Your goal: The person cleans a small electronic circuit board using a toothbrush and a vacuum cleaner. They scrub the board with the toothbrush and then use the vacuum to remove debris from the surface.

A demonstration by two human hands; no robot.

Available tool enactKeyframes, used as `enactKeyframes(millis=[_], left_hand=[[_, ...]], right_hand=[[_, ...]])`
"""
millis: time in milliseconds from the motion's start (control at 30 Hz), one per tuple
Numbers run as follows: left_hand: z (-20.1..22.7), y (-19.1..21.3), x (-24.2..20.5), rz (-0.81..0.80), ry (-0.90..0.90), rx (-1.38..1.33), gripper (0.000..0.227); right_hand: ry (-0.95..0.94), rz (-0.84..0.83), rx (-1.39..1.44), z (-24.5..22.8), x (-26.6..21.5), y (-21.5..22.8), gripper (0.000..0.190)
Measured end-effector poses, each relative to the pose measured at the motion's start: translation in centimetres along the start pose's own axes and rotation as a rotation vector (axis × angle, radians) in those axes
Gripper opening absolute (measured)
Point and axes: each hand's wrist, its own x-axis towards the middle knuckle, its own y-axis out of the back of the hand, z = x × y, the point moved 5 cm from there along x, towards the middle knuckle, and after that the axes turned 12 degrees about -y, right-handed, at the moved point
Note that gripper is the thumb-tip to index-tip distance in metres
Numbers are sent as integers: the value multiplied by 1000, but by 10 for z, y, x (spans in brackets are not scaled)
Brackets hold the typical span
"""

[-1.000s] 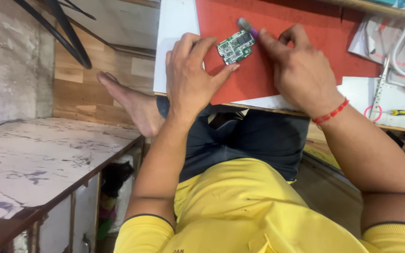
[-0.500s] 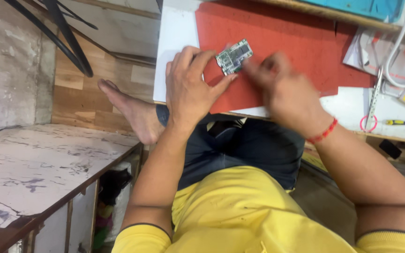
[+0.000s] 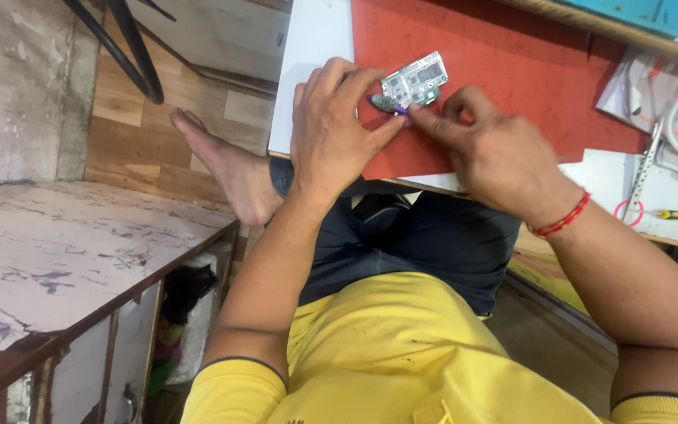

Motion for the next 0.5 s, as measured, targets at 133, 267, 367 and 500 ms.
enactKeyframes(millis=[133,267,367,500], left_hand=[[0,0,-3,13,-14,4,57],[-3,-2,-2,-9,6,-3,61],[0,-4,-3,-2,11,-14,66],[1,0,0,-12,30,-11,68]], right_hand=[[-64,-23,31,9,-4,9,58],[-70,-12,20,-10,-14,3,55],[-86,-7,26,-16,0,-7,57],[-181,-129,-46,-19,-14,8,59]])
